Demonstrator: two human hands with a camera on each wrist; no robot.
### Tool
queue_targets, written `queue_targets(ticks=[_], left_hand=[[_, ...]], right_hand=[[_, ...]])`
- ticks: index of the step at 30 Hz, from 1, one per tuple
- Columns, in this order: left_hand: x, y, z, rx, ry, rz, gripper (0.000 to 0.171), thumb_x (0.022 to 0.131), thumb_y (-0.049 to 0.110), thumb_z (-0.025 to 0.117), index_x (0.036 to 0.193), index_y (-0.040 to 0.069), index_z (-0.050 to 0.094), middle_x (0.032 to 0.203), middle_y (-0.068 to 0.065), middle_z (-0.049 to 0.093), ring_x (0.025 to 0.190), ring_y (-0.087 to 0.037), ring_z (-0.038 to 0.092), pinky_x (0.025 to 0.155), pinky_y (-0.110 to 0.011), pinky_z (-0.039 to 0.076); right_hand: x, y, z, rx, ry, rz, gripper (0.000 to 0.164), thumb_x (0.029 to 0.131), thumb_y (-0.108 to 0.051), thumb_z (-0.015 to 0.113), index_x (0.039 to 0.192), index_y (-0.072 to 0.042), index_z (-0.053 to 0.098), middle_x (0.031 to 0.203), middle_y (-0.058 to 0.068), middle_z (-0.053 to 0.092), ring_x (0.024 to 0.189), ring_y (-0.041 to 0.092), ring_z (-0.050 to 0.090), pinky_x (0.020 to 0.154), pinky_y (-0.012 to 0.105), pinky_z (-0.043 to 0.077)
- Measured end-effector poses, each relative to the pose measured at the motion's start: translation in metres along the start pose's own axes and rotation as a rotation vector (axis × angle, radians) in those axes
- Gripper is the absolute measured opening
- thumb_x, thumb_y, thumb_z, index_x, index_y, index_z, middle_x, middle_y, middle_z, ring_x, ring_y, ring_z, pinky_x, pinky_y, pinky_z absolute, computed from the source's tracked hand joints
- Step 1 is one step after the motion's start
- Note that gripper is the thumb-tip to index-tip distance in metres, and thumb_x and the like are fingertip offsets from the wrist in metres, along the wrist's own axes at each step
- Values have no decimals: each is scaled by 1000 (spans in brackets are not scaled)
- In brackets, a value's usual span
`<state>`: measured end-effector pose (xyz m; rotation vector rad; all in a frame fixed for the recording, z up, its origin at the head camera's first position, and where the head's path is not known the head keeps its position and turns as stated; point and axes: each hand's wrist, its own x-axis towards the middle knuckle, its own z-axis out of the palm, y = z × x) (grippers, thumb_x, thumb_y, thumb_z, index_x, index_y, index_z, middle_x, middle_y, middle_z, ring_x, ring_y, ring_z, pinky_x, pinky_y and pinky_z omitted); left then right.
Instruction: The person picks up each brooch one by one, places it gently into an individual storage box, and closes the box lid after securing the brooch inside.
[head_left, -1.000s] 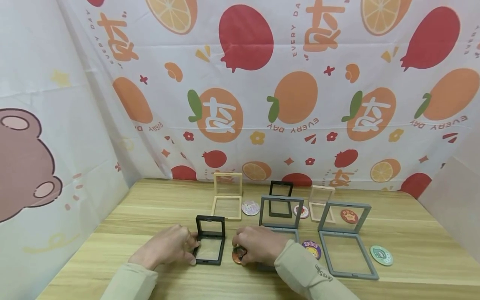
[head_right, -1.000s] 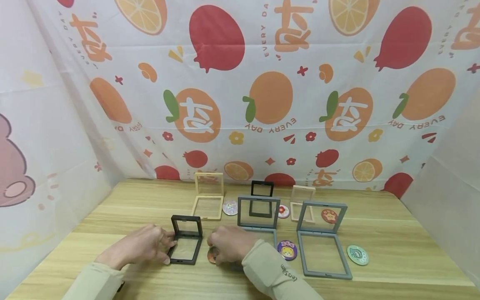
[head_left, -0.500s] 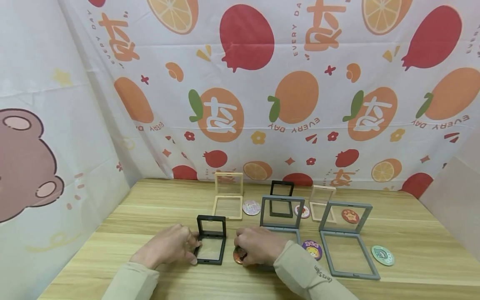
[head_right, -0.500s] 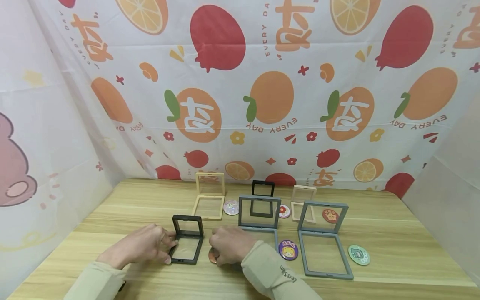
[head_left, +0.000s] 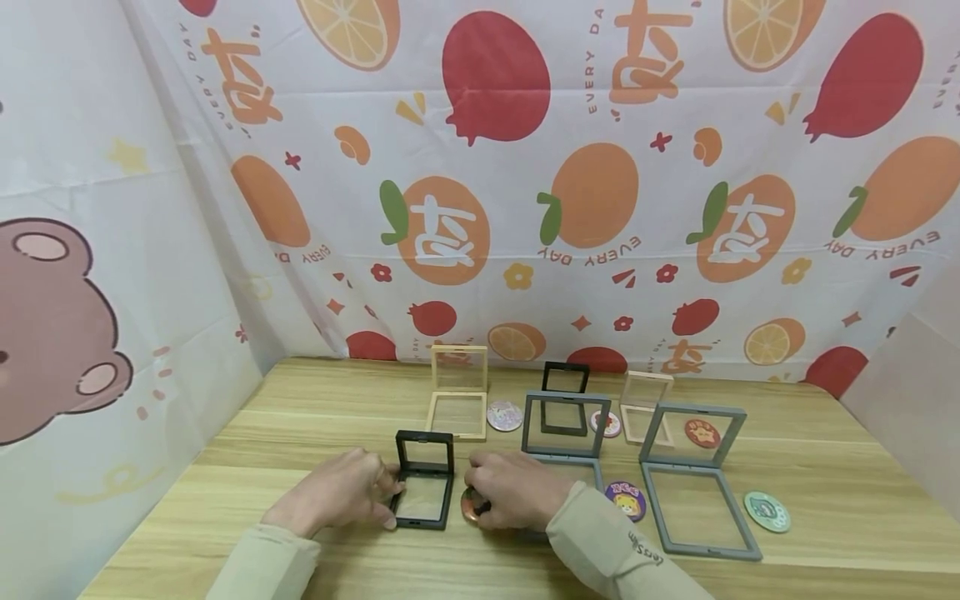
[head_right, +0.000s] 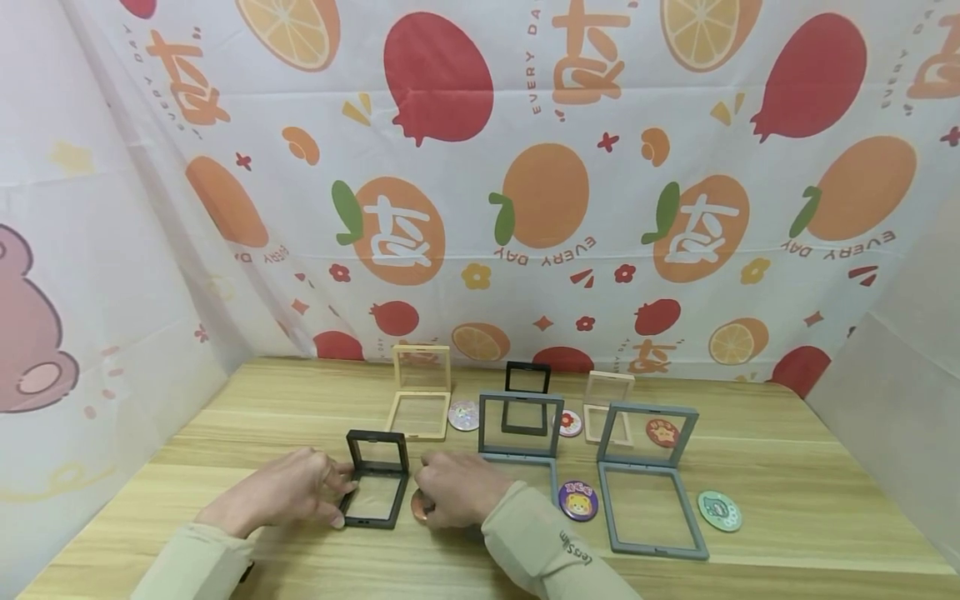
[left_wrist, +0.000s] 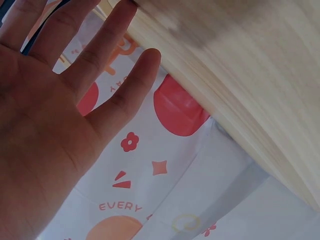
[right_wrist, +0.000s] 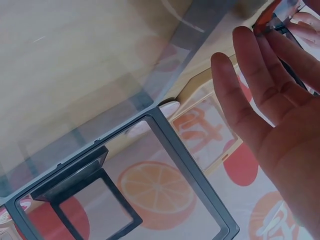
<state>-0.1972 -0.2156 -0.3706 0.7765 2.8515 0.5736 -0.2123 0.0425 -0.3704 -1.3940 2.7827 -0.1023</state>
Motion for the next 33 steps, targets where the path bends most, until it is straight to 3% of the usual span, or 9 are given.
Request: queue_targets(ticks=[12, 33], left_hand=[[0, 1, 1, -9, 3, -14, 34, 62, 24, 94, 91, 10, 81, 116, -22, 70, 107, -50, 65, 93, -62, 48], [1, -1, 0, -14, -6, -10, 35, 64, 25, 94, 92, 8, 81, 116, -23, 70, 107, -48, 66, 91, -58, 51]], right_hand=[[6, -4, 1, 19, 11, 0, 17, 86, -21, 81, 95, -11, 72, 84, -7, 49, 64, 2, 42, 54, 14, 38], [16, -11, 2, 17, 40, -27, 15, 85, -21, 82, 89, -11, 72, 83, -6, 48, 63, 1, 43, 53, 13, 38]])
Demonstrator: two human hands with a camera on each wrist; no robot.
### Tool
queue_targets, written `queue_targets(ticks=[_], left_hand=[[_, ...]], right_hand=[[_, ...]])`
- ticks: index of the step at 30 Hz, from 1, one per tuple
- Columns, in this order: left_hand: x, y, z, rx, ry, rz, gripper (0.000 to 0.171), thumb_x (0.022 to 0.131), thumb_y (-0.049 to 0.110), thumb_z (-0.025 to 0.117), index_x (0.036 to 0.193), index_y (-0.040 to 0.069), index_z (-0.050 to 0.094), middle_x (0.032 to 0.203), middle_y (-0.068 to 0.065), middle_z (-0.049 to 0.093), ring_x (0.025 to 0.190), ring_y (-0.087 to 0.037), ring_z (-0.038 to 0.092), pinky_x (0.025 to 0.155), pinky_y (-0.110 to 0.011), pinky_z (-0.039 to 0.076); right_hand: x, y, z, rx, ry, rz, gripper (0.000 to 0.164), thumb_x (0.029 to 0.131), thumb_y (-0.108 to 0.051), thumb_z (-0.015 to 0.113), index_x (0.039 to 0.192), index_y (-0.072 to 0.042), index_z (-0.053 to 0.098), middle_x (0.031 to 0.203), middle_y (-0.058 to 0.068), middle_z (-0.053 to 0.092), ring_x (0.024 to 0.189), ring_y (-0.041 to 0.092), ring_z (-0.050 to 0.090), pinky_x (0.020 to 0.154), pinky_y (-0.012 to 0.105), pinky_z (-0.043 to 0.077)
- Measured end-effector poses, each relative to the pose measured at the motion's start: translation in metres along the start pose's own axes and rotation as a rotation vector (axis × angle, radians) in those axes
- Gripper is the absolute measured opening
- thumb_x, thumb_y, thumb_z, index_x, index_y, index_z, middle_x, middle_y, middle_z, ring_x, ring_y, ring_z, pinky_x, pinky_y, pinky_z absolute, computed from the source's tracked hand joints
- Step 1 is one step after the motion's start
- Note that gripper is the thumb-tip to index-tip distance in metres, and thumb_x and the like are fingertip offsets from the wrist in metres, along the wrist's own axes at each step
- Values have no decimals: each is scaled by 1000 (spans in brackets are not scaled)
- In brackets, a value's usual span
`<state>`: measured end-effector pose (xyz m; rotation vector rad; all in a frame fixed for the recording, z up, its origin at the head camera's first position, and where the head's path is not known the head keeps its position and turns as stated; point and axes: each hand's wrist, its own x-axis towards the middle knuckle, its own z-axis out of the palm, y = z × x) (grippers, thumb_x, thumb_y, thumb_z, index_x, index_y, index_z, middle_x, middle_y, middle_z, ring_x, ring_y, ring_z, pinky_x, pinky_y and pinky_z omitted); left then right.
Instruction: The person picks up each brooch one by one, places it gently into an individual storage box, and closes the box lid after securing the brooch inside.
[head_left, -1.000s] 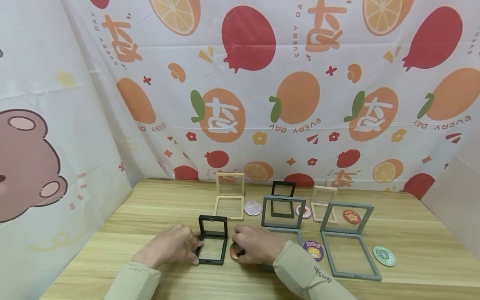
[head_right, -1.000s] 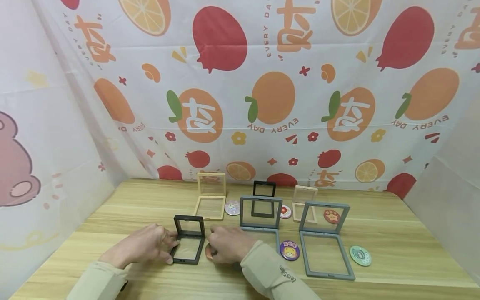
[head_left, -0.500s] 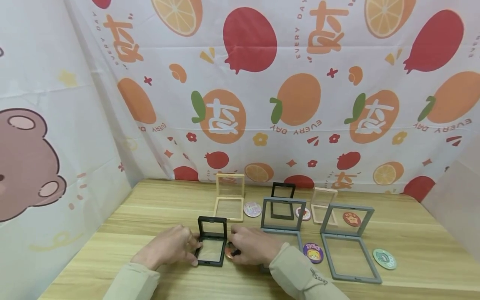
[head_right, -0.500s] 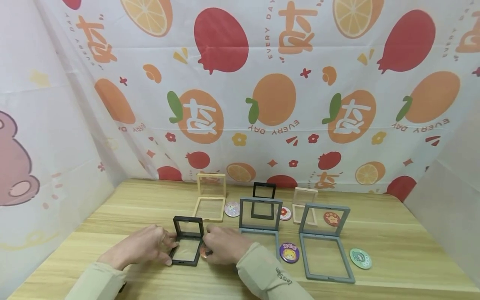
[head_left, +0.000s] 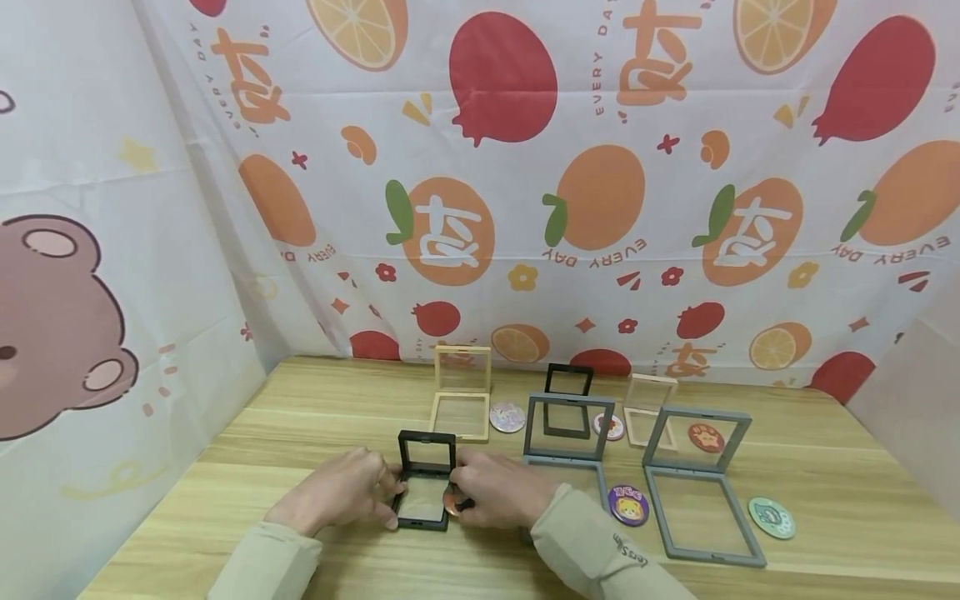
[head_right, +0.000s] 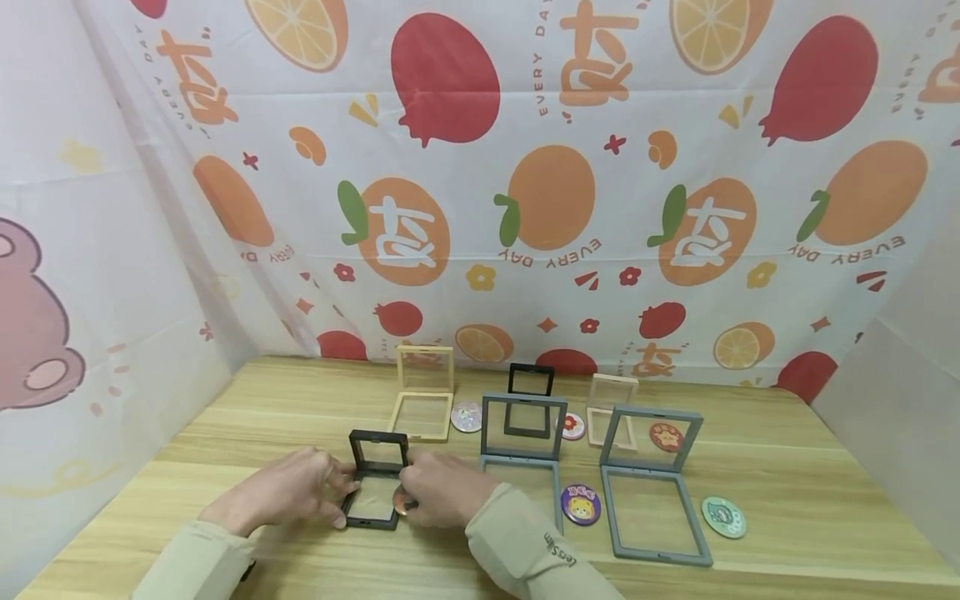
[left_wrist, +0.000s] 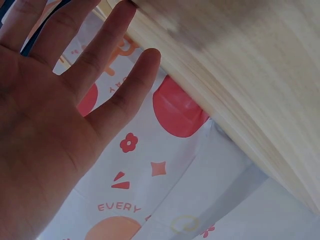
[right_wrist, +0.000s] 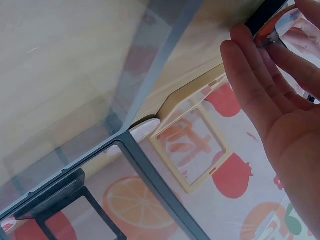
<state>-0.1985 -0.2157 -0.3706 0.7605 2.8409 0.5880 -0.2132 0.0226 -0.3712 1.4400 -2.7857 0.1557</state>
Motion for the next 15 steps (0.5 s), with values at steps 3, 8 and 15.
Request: queue_targets(ticks=[3, 8, 15], left_hand=[[0, 0, 0, -5, 3, 4, 34, 64, 24, 94, 91, 8, 81, 115, -23, 71, 106, -47, 66, 91, -58, 51], [0, 0, 0, -7, 7, 8, 32, 64, 25, 94, 88, 10, 81, 113, -21, 72, 105, -45, 67, 90, -56, 52], [-1, 0, 0, -10, 11, 2, 30, 64, 25, 94, 87, 11, 81, 108, -15, 75, 101, -40, 70, 86, -53, 55]], right_hand=[[1, -1, 0, -15, 6, -13, 15, 85, -22, 82, 88, -11, 72, 82, -6, 49, 63, 1, 43, 54, 14, 38], [2, -1, 1, -26, 11, -22, 15, 84, -22, 83, 89, -12, 73, 84, -6, 51, 64, 0, 43, 55, 13, 38], [1, -3, 3, -18, 23, -29, 18, 83, -22, 84, 94, -11, 75, 88, -5, 55, 68, 0, 45, 58, 12, 39]])
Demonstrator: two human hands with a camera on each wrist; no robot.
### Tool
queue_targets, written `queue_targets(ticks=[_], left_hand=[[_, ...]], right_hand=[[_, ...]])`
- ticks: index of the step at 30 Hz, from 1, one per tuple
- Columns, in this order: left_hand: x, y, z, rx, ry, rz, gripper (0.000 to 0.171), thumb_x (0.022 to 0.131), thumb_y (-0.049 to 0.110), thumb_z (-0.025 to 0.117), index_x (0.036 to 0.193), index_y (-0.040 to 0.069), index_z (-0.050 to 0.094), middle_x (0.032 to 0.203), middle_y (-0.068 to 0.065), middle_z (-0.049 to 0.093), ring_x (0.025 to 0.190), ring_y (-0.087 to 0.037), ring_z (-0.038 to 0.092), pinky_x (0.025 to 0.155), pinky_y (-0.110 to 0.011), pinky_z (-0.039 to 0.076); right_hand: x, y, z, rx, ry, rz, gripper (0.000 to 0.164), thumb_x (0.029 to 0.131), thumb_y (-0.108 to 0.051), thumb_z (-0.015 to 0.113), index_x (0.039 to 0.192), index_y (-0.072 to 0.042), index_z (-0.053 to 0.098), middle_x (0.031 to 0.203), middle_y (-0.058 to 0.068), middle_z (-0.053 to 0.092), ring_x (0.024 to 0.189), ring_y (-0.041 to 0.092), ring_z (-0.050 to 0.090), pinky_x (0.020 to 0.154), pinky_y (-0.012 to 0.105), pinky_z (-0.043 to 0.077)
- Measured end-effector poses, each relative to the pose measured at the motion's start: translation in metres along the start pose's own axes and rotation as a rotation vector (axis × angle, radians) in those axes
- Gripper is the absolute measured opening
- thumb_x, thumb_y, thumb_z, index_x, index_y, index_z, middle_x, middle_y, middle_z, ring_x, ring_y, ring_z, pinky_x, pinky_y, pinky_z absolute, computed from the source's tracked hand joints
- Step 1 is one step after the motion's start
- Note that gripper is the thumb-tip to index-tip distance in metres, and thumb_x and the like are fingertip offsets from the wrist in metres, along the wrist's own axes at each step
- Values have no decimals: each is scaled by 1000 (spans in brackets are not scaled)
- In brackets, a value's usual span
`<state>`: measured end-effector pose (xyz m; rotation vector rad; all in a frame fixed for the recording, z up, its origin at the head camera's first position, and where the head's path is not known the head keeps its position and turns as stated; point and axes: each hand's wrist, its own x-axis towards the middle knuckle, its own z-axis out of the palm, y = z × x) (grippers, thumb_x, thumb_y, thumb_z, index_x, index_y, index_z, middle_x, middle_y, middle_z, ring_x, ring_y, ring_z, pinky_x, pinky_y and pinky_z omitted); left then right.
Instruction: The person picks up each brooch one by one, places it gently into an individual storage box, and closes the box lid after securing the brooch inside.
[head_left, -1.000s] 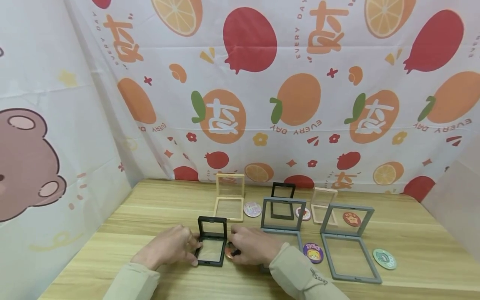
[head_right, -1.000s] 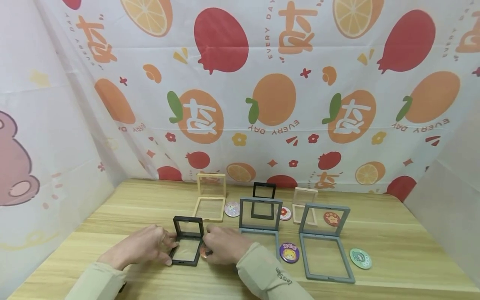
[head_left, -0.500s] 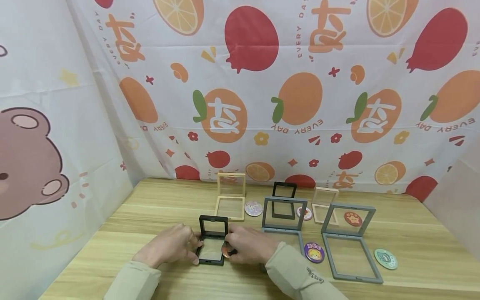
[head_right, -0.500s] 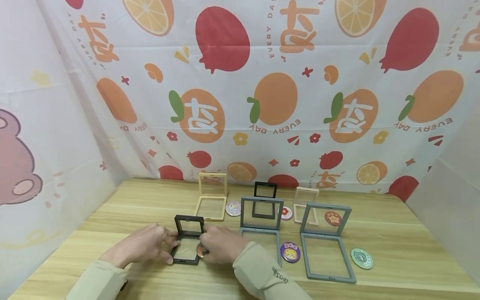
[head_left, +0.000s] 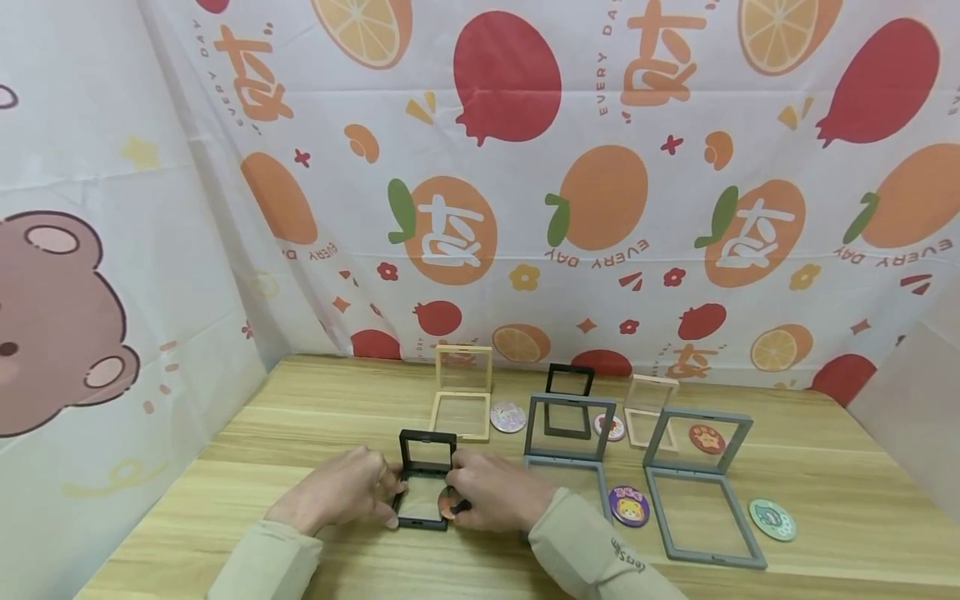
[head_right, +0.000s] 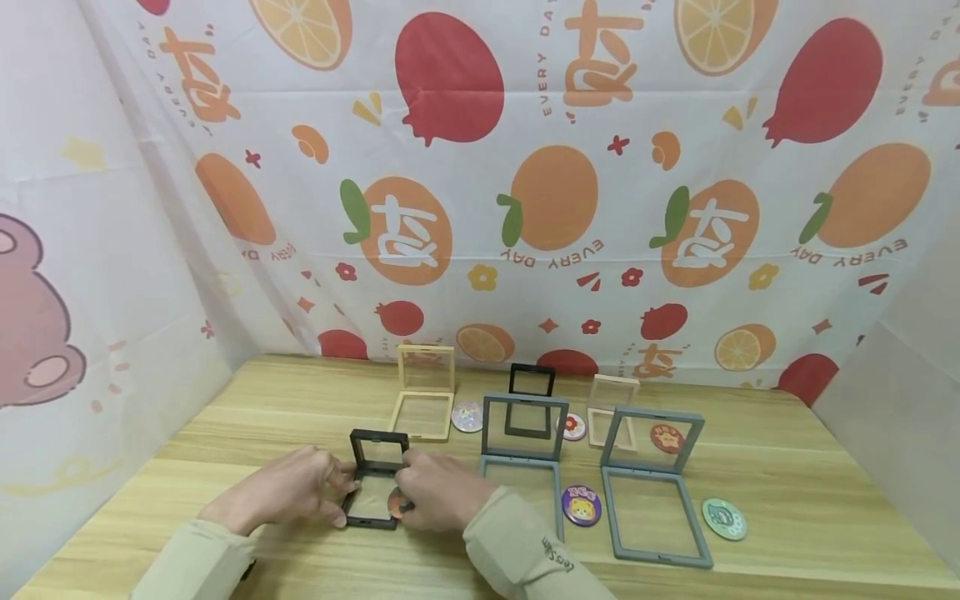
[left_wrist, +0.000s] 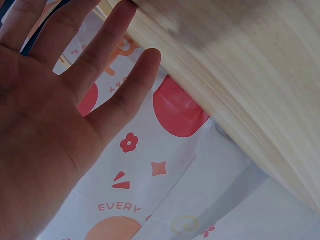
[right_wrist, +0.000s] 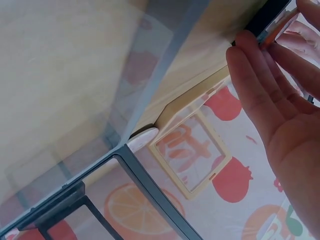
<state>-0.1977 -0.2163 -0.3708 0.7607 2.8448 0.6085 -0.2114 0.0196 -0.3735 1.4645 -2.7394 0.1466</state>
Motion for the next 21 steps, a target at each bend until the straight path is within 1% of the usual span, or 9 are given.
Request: queue_targets(ticks=[3, 11, 15, 21], left_hand=[[-1, 0, 0, 5, 0, 3, 30, 64, 25, 94, 87, 11, 81, 106, -13, 75, 98, -38, 71, 83, -52, 56], [0, 1, 0, 12, -2, 10, 31, 64, 25, 94, 88, 11, 81, 113, -19, 72, 105, -45, 68, 89, -57, 52], [0, 1, 0, 13, -1, 7, 30, 64, 25, 94, 87, 11, 81, 111, -18, 73, 103, -43, 69, 88, -55, 53], [0, 0, 0, 12, -4, -7, 32, 64, 26, 95, 89, 10, 82, 106, -14, 75, 97, -36, 71, 82, -51, 56]], right_hand=[[1, 0, 1, 18, 13, -12, 17, 84, -23, 84, 93, -11, 75, 89, -5, 57, 68, -1, 46, 59, 11, 40], [2, -1, 0, 48, 45, -28, 12, 84, -19, 83, 90, -12, 76, 84, -7, 55, 67, -3, 45, 57, 10, 39], [4, -2, -1, 46, 55, -36, 10, 86, -20, 82, 90, -12, 77, 84, -8, 55, 68, -3, 46, 59, 9, 40], [6, -3, 1, 54, 83, -73, 11, 89, -24, 81, 91, -14, 78, 85, -9, 58, 70, -5, 50, 63, 7, 42]])
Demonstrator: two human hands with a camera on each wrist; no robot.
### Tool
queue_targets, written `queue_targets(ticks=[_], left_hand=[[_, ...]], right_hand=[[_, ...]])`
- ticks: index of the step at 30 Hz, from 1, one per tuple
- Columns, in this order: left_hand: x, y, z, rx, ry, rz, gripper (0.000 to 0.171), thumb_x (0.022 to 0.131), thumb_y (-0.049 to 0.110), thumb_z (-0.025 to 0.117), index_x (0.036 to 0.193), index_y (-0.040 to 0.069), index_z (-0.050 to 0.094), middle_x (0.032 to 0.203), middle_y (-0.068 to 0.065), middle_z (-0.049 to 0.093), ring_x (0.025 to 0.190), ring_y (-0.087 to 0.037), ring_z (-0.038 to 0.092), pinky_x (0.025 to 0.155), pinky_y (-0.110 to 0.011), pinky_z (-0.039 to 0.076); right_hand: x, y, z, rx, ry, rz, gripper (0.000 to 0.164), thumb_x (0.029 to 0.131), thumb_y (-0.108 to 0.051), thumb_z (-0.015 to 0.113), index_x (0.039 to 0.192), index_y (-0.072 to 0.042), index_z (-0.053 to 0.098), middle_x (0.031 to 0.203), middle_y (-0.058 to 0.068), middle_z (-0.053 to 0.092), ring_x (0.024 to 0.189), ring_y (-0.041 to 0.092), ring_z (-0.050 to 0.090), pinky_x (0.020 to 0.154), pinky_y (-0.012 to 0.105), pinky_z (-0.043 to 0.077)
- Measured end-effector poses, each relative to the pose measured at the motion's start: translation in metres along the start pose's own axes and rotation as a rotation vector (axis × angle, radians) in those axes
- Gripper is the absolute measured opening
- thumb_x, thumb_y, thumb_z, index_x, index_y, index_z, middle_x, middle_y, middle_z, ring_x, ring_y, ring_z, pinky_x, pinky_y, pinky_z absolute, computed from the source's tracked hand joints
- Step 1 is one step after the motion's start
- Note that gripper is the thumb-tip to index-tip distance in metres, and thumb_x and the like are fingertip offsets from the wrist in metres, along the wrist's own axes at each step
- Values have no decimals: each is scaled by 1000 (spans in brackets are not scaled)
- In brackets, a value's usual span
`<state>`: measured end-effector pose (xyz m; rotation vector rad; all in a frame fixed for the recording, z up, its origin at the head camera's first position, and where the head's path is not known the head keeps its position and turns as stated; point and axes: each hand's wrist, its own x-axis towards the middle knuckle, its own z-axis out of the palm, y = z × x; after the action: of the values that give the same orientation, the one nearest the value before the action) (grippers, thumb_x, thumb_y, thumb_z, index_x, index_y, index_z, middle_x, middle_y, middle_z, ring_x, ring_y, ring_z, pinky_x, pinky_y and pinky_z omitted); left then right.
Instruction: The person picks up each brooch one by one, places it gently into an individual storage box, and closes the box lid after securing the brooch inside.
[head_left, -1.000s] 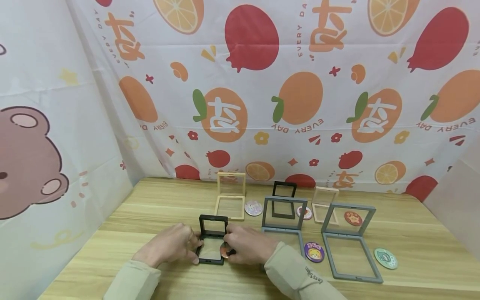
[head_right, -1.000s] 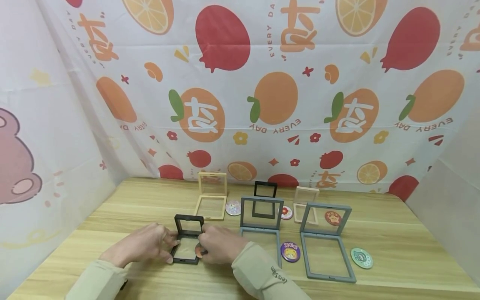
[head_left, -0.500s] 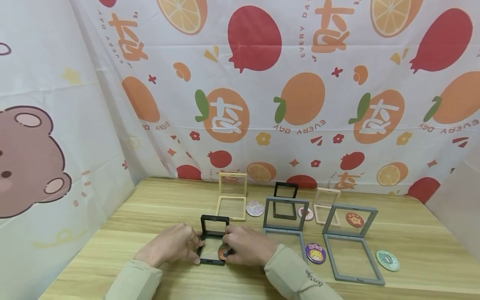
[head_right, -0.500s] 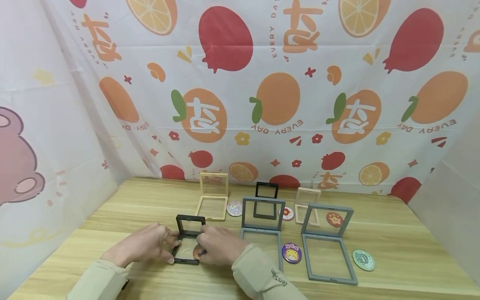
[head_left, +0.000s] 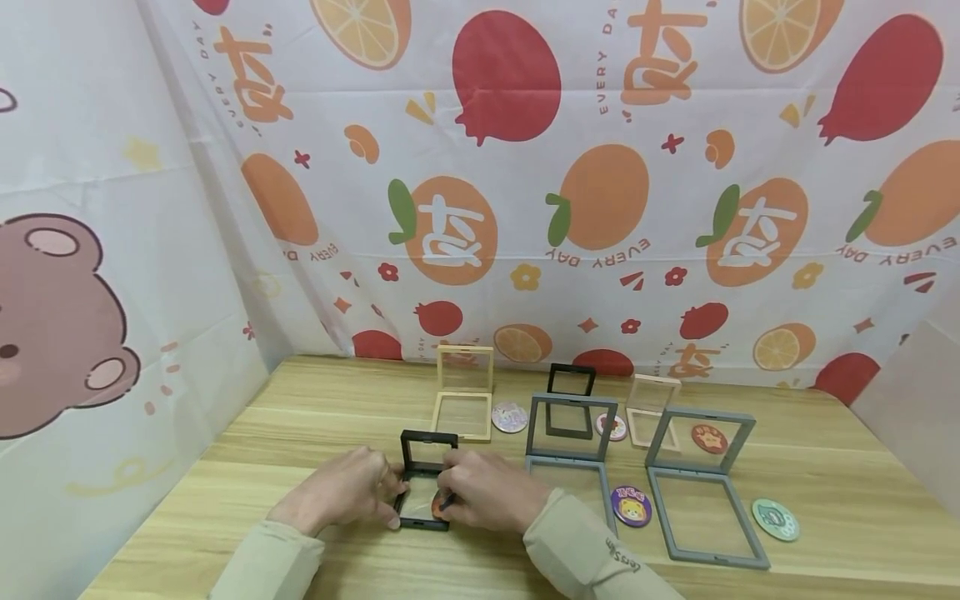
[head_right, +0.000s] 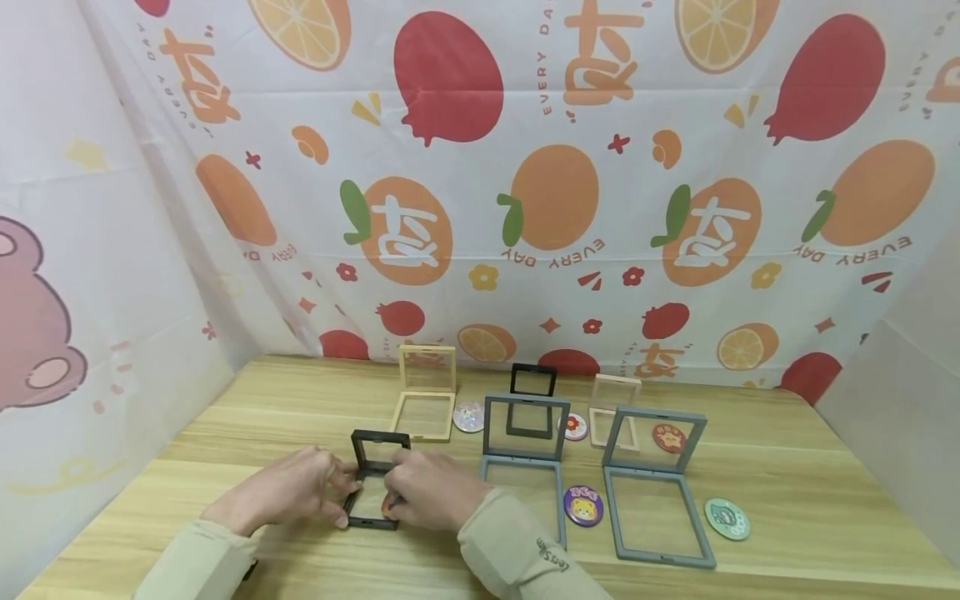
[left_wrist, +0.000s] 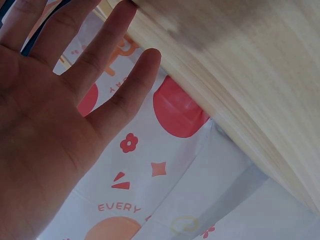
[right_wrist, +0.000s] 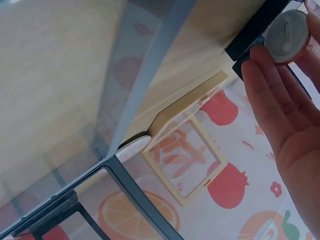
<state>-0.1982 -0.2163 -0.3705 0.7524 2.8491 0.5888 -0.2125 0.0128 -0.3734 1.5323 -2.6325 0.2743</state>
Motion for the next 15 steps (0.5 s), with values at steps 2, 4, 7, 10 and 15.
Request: queue_targets(ticks=[2, 4, 7, 10, 15], left_hand=[[0, 0, 0, -2, 0, -1, 33, 64, 26, 95, 90, 10, 82, 107, -15, 75, 96, -35, 71, 81, -50, 56], [0, 0, -1, -7, -2, -1, 33, 65, 25, 94, 90, 9, 81, 109, -16, 74, 96, -35, 71, 80, -50, 57], [-1, 0, -1, -2, 1, 8, 34, 64, 26, 94, 91, 9, 81, 110, -18, 73, 95, -37, 72, 80, -50, 57], [-1, 0, 0, 2, 4, 13, 34, 64, 25, 94, 91, 9, 81, 113, -19, 72, 97, -40, 71, 83, -53, 56], [-1, -1, 1, 2, 8, 14, 34, 64, 26, 94, 91, 9, 81, 113, -19, 72, 99, -41, 70, 84, -54, 55]], right_hand=[[1, 0, 1, 0, 14, -21, 11, 89, -25, 81, 91, -14, 79, 86, -8, 60, 71, -7, 51, 64, 6, 42], [2, 1, 3, -1, 24, -37, 11, 89, -25, 80, 92, -15, 80, 87, -9, 62, 71, -8, 52, 65, 5, 42], [2, 1, 4, 9, 24, -48, 9, 89, -23, 80, 93, -15, 81, 88, -8, 64, 73, -8, 53, 66, 5, 42], [3, 0, 5, 19, 12, -40, 8, 89, -23, 80, 94, -16, 81, 89, -9, 64, 74, -9, 53, 68, 4, 43], [6, -1, 5, 25, -3, -22, 9, 89, -23, 80, 95, -16, 81, 88, -10, 62, 74, -8, 52, 68, 5, 42]])
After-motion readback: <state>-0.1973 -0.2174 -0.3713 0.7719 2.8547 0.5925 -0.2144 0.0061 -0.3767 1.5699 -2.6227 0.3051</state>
